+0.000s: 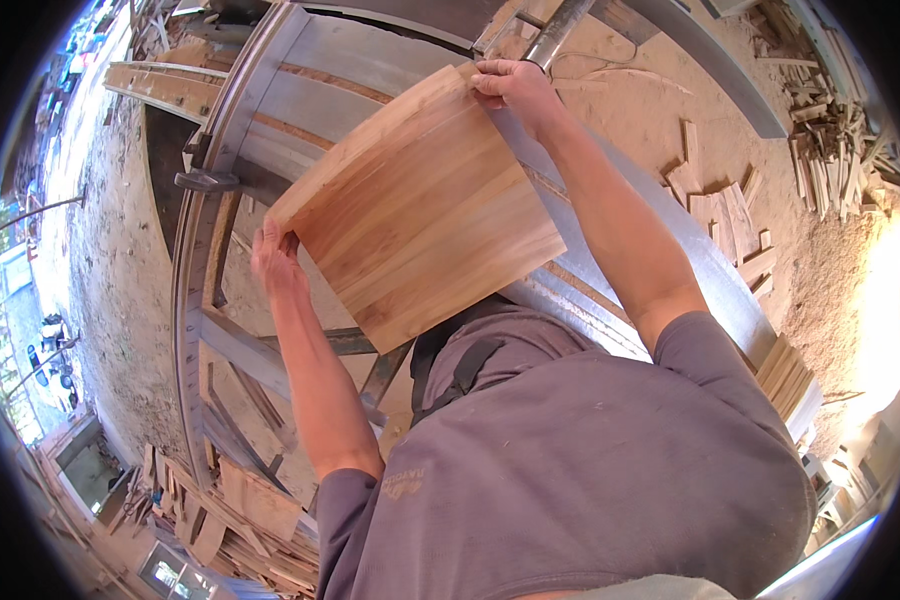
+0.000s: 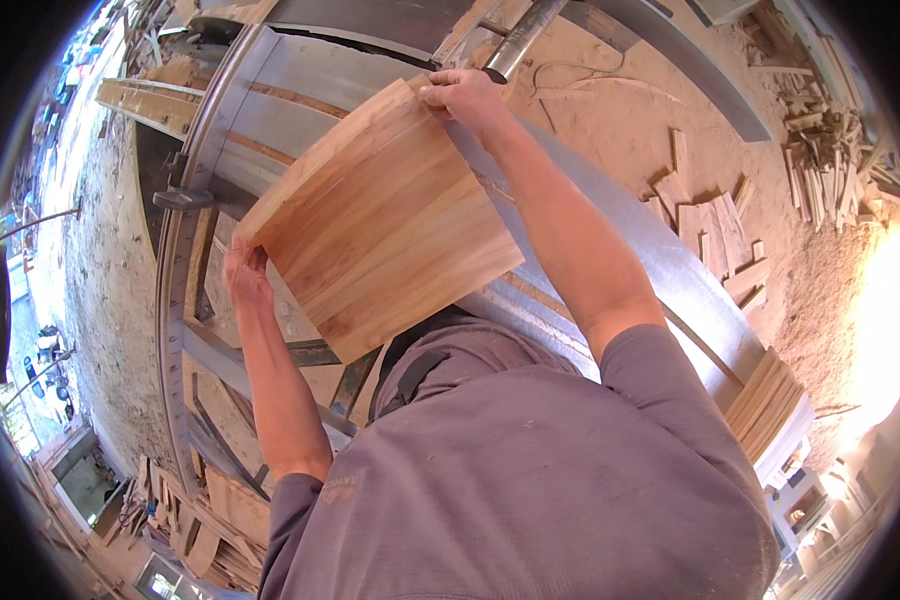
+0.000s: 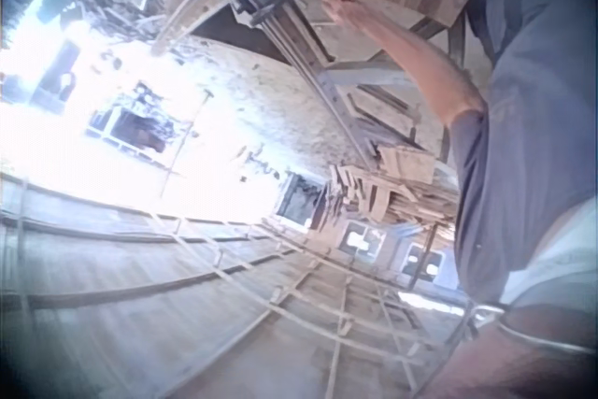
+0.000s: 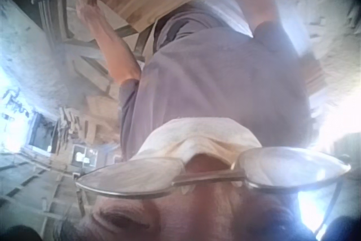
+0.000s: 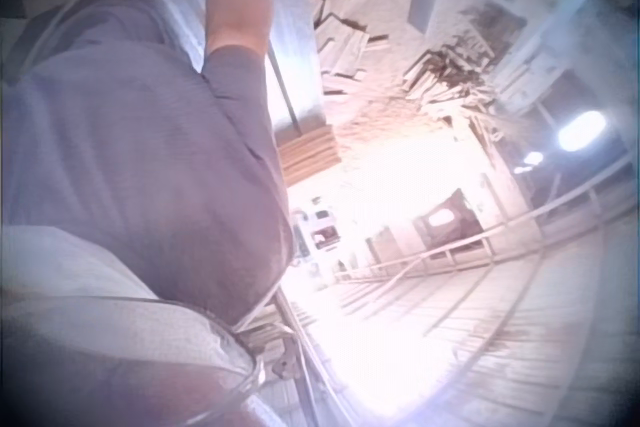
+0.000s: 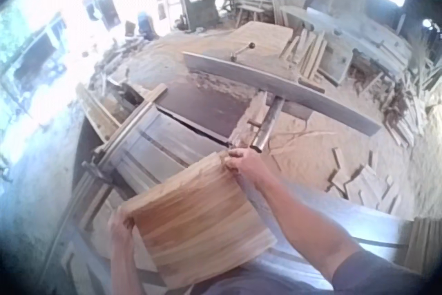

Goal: The person measures wooden boards with a tape measure, cuts them using a table saw, and stacks the pieces in a pile in a workshop.

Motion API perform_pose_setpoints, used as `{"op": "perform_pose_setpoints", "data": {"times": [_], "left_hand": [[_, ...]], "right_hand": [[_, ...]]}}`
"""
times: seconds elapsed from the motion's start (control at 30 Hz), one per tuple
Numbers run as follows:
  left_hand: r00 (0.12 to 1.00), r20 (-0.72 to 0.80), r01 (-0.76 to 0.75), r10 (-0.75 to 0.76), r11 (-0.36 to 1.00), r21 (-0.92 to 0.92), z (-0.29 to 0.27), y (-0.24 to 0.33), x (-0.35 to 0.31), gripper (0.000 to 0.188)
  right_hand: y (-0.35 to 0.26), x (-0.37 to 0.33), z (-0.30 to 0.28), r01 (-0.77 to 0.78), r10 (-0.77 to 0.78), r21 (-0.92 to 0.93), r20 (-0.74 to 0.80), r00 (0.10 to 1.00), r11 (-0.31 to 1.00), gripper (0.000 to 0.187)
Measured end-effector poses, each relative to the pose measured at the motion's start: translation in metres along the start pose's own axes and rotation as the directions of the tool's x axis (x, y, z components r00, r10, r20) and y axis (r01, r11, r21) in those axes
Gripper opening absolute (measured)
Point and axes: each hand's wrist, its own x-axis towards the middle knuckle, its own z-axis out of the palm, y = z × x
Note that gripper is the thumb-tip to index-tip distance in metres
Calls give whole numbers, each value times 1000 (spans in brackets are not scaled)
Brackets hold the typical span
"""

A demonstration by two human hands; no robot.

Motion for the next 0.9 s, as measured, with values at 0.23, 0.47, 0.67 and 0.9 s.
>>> {"op": "perform_pose_setpoints", "data": {"times": [0.23, 0.47, 0.67, 0.9], "left_hand": [[996, -34, 88, -84, 990, 111, 6, 13, 5, 94], [976, -211, -67, 55, 997, -50, 15, -12, -16, 104], [968, -227, -84, 106, 991, 104, 22, -12, -25, 99], [955, -270, -99, 124, 989, 107, 24, -18, -23, 96]], "right_hand": [[-4, 3, -4, -85, 87, 76, -30, 996, 994, 45], [9, -11, 4, -29, 47, 141, -123, 991, 990, 58], [20, -21, 12, 30, 1, 214, -140, 990, 976, 62], [29, -13, 7, 39, -29, 82, -120, 992, 996, 57]]}}
